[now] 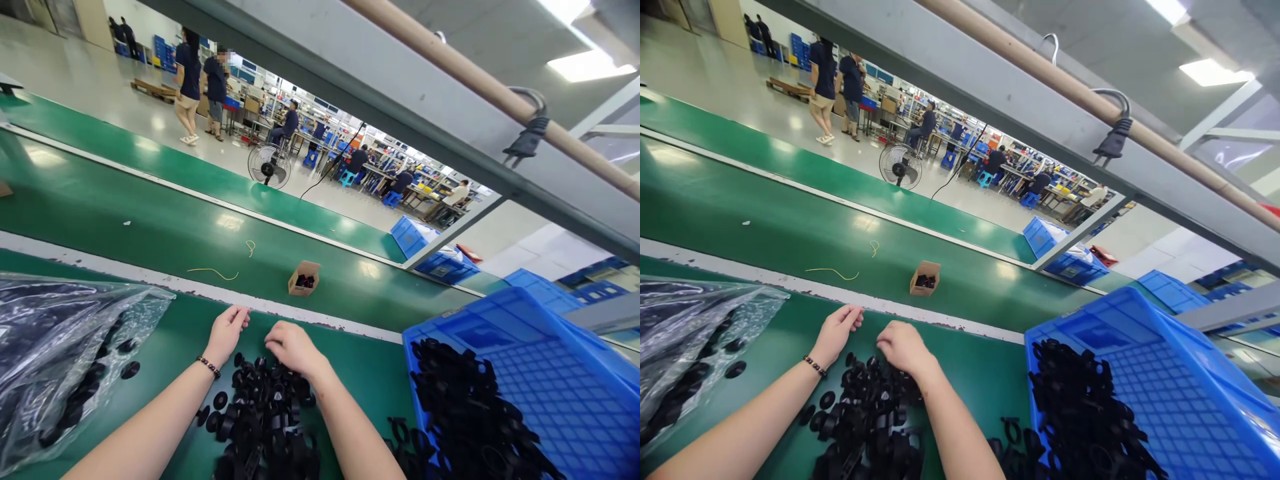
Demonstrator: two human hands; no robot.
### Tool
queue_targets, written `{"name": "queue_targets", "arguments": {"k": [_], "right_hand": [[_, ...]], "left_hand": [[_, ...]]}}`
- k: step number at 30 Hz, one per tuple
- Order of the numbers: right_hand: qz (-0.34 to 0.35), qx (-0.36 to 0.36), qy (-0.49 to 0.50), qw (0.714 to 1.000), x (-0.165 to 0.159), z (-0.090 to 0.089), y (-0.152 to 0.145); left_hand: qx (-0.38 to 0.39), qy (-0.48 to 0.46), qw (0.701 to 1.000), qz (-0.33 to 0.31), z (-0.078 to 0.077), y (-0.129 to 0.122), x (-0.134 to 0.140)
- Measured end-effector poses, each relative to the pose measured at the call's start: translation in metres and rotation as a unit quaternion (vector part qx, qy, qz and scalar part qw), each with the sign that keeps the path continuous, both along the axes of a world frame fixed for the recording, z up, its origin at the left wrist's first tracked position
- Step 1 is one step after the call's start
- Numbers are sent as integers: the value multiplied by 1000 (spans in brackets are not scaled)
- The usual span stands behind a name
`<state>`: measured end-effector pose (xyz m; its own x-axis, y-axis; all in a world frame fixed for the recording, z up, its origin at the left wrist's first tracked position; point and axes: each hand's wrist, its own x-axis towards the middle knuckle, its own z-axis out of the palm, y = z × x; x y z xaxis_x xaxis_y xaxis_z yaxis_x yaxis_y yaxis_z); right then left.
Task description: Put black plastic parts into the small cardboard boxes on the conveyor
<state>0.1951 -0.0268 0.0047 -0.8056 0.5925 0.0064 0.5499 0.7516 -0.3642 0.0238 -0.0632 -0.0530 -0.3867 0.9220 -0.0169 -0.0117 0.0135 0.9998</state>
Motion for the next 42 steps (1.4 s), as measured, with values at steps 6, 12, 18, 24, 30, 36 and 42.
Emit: {"name": "queue_targets", "arguments": {"k": [6,12,18,24,30,36,42], "right_hand": [[91,14,-138,986,-44,-8,-24],[71,-32,-129,989,-48,-19,-17],[-119,-41,85,988,-17,-5,-3],[-136,-74,190,970,-7,-6,-9],[-218,-195,281,914,-13,-27,-6],[-241,-233,339,879,-9,-28,0],[-213,-253,301,895,-9,-25,-5]], "left_hand": [[10,-16,1000,6,2,0,-1],[7,-18,1000,1,2,2,-1],[-36,-32,993,-108,3,-1,7],[-66,-97,961,-249,9,-8,16],[-85,-121,949,-278,12,-9,15],[-75,-110,967,-217,12,-6,13],[-5,49,984,-170,11,-7,12]]}}
